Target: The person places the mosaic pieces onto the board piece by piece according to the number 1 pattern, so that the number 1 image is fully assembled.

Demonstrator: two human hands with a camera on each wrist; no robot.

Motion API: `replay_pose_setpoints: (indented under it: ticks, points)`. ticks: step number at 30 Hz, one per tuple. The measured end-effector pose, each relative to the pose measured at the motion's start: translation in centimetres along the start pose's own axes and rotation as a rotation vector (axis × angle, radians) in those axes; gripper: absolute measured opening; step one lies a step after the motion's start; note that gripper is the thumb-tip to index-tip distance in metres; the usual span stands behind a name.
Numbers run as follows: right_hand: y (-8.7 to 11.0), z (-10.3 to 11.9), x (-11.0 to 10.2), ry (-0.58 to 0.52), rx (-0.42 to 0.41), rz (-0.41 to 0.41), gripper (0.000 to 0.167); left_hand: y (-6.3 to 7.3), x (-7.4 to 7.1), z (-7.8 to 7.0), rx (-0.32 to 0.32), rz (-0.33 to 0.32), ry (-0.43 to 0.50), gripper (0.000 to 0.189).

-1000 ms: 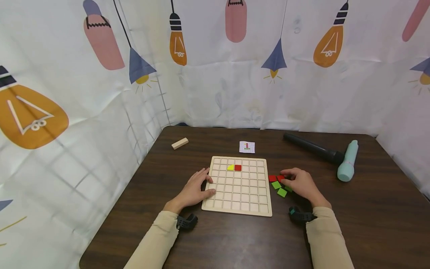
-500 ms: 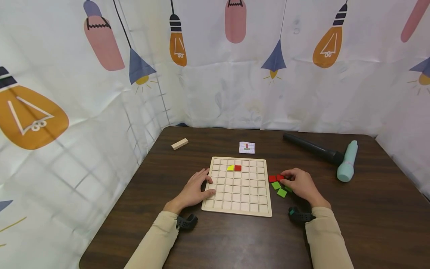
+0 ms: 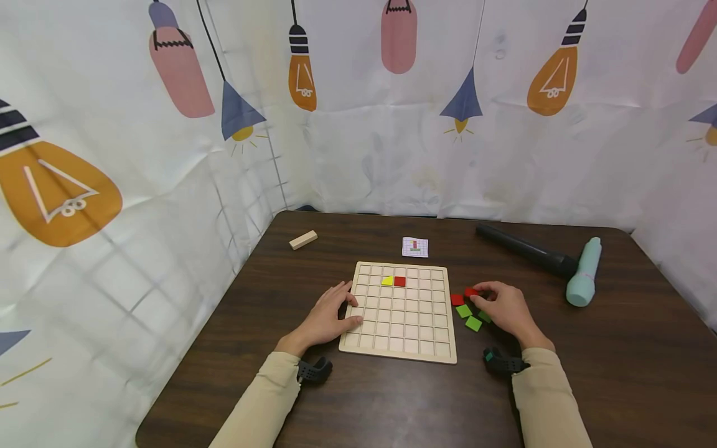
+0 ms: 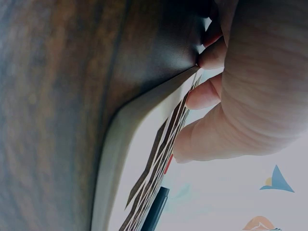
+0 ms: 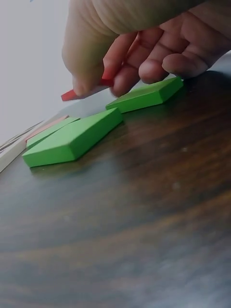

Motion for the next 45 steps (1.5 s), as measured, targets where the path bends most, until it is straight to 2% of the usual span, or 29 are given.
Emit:
replay_pose_setpoints:
  ticks: [5,10,19,24,32,38,45]
  points:
    - [0.0,0.7,-0.1,0.014,-0.051,-0.025,0.045,0.0,0.0,-0.3,0.007,0.000,0.006,0.030]
    - [-0.7,2.5,0.3,0.022,-0.109,-0.031,0.038,0.0,0.0,-0.2,0.008,-0.001,0.007,0.032]
    - [-1.8,5.8,2.4,-0.020,-0.138,0.012,0.030,-0.1,0.2,0.3,-0.001,-0.004,-0.014,0.033]
    - [-1.8,7.3,3.5,-0.023,-0.165,0.018,0.023,-0.1,0.2,0.1,0.014,-0.005,-0.009,0.034]
    - [-1.9,9.0,5.9,-0.045,-0.187,0.043,0.025,0.1,0.3,0.2,0.002,0.000,-0.021,0.033]
    - [-1.9,10.1,6.3,-0.069,-0.216,0.008,0.023,-0.1,0.2,0.2,0.005,-0.001,-0.007,0.033]
    - [-1.8,10.9,7.2,-0.057,-0.258,0.017,0.024,-0.1,0.2,-0.1,0.002,-0.004,0.005,0.032]
Point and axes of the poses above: each hand's wrist, its own y-axis away from the middle knuckle, its own x-axis out of the palm, z = x × y, the point moved 8 cm from there along -y, towards the middle knuckle, and after that the axes turned 2 degrees about x, right-handed, at the moved point
